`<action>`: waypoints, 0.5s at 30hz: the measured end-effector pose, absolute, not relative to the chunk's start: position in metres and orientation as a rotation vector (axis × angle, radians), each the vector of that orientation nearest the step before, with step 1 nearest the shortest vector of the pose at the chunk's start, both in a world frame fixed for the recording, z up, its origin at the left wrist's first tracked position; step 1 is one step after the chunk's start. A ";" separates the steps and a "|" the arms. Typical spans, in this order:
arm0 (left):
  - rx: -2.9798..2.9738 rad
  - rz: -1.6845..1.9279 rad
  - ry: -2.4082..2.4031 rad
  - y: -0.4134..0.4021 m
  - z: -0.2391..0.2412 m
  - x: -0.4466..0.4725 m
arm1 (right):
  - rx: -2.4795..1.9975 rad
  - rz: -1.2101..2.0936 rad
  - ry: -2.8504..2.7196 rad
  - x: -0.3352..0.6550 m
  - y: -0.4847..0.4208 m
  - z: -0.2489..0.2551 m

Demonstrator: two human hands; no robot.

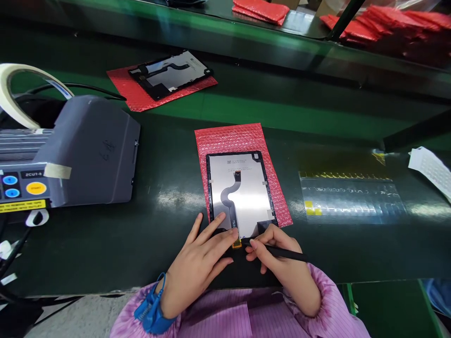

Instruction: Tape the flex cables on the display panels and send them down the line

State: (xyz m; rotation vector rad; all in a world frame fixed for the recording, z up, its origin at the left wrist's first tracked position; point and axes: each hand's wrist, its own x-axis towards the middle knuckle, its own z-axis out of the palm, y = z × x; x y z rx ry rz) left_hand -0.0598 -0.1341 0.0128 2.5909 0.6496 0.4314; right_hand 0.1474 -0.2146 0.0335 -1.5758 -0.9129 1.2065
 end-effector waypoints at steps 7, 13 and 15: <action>2.580 0.427 0.624 -0.132 0.016 -0.059 | -1.616 1.172 -0.927 0.144 -0.215 0.033; 2.611 0.438 0.580 -0.131 0.015 -0.059 | -1.631 1.171 -0.942 0.145 -0.215 0.035; 2.620 0.424 0.571 -0.130 0.015 -0.059 | -1.650 1.175 -0.951 0.145 -0.215 0.035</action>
